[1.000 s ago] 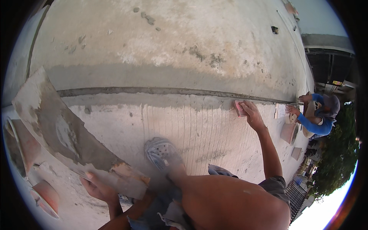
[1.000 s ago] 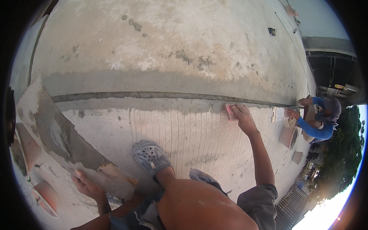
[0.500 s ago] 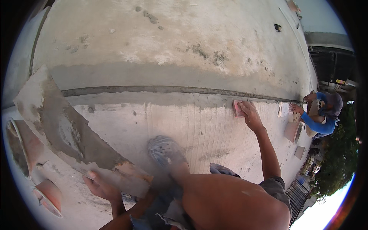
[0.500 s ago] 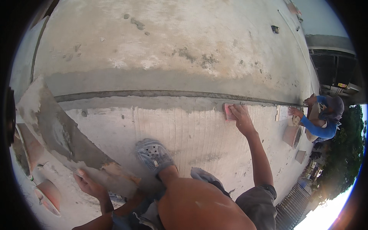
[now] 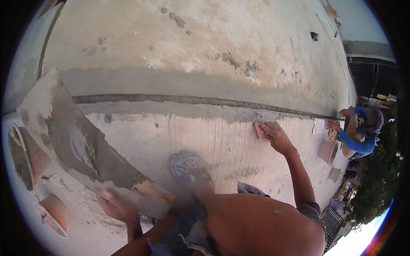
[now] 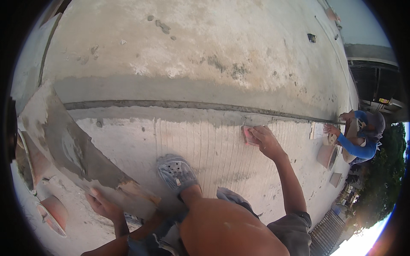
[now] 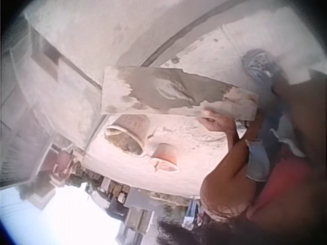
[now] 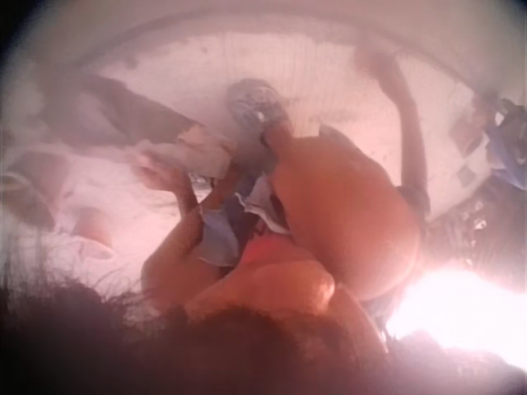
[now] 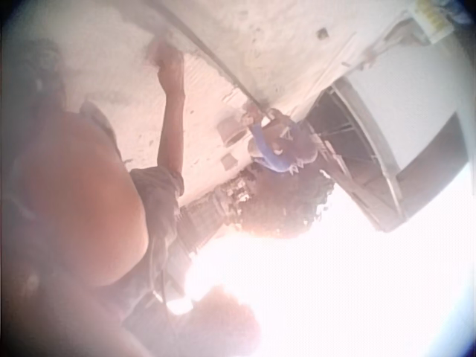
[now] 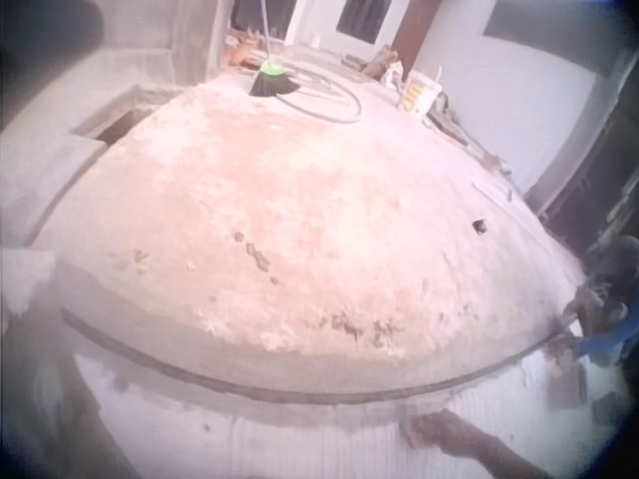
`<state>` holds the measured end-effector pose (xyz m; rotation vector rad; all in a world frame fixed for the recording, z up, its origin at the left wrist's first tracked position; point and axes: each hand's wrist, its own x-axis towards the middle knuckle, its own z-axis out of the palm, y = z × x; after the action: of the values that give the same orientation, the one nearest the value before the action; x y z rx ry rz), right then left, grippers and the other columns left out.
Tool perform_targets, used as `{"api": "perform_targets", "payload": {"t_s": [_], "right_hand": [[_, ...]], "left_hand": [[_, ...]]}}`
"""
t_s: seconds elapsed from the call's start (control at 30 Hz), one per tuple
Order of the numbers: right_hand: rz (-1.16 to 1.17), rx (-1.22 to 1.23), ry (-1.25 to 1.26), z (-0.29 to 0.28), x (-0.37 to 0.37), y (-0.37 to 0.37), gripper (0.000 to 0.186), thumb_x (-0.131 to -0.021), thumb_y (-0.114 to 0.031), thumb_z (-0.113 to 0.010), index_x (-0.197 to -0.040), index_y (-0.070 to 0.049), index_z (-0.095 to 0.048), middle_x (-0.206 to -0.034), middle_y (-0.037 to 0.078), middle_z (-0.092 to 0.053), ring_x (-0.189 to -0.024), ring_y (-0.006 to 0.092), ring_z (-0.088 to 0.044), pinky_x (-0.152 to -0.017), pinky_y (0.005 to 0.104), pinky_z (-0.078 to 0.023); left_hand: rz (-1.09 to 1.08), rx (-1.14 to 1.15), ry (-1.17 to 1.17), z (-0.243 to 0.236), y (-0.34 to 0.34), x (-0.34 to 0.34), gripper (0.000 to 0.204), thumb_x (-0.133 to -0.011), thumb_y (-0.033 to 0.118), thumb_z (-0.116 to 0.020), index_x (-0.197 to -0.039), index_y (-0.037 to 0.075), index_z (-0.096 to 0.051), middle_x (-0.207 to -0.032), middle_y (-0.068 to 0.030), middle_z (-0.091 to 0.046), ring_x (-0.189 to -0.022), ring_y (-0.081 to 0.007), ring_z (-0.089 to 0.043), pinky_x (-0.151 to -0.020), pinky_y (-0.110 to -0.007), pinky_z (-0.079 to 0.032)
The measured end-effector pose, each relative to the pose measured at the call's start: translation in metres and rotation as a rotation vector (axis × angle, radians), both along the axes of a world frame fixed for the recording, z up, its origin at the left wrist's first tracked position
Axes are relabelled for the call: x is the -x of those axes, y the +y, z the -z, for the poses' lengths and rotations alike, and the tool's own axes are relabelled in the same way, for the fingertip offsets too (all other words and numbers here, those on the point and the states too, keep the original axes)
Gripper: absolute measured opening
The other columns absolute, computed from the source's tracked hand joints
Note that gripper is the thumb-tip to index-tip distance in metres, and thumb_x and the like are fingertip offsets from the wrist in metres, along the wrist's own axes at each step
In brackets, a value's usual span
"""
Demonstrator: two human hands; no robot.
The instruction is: The person smooths a freshly poured concrete floor using a pink float and a wooden straightedge. They repeatedly scrape the straightedge to remove excess material and rub the surface with the float to level and finish the concrete.
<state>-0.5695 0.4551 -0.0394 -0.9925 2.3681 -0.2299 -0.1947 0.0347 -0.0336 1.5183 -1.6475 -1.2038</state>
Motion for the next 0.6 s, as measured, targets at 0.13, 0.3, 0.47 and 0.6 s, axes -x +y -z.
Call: {"api": "perform_targets", "payload": {"t_s": [0.13, 0.3, 0.47, 0.6], "right_hand": [[0.051, 0.085, 0.127, 0.000, 0.017, -0.014, 0.047, -0.085, 0.012, -0.061, -0.130, 0.000, -0.065, -0.126, 0.016, -0.062, -0.114, 0.0375, -0.058, -0.099, 0.0444, -0.050], [0.012, 0.041, 0.124, 0.005, 0.015, -0.025, 0.048, -0.085, 0.013, -0.061, -0.130, -0.001, -0.065, -0.125, 0.016, -0.063, -0.113, 0.0362, -0.058, -0.097, 0.0441, -0.051], [-0.019, 0.104, -0.001, -0.004, 0.008, -0.032, 0.048, -0.084, 0.014, -0.060, -0.129, -0.001, -0.066, -0.123, 0.015, -0.063, -0.111, 0.0364, -0.058, -0.096, 0.0438, -0.050], [0.044, 0.127, 0.189, 0.007, 0.026, -0.040, 0.048, -0.083, 0.015, -0.060, -0.127, -0.002, -0.067, -0.122, 0.014, -0.064, -0.109, 0.0363, -0.059, -0.096, 0.0427, -0.050]], "left_hand": [[0.018, 0.008, 0.086, 0.001, 0.003, 0.002, 0.048, -0.111, 0.037, -0.050, -0.131, -0.006, -0.051, -0.114, -0.0154, -0.062, -0.101, -0.0176, -0.059, -0.086, -0.031, -0.050], [-0.031, -0.015, 0.099, 0.002, 0.002, 0.003, 0.043, -0.111, 0.035, -0.049, -0.125, -0.006, -0.053, -0.111, -0.0146, -0.062, -0.099, -0.0174, -0.058, -0.085, -0.031, -0.049], [0.009, 0.054, -0.046, 0.006, 0.000, -0.011, 0.059, -0.109, 0.044, -0.048, -0.133, -0.010, -0.047, -0.121, -0.0188, -0.058, -0.108, -0.0221, -0.056, -0.092, -0.035, -0.049], [-0.047, -0.094, 0.045, 0.005, -0.002, -0.013, 0.061, -0.110, 0.043, -0.049, -0.138, -0.011, -0.044, -0.125, -0.0217, -0.057, -0.111, -0.0232, -0.056, -0.094, -0.035, -0.049]]}}
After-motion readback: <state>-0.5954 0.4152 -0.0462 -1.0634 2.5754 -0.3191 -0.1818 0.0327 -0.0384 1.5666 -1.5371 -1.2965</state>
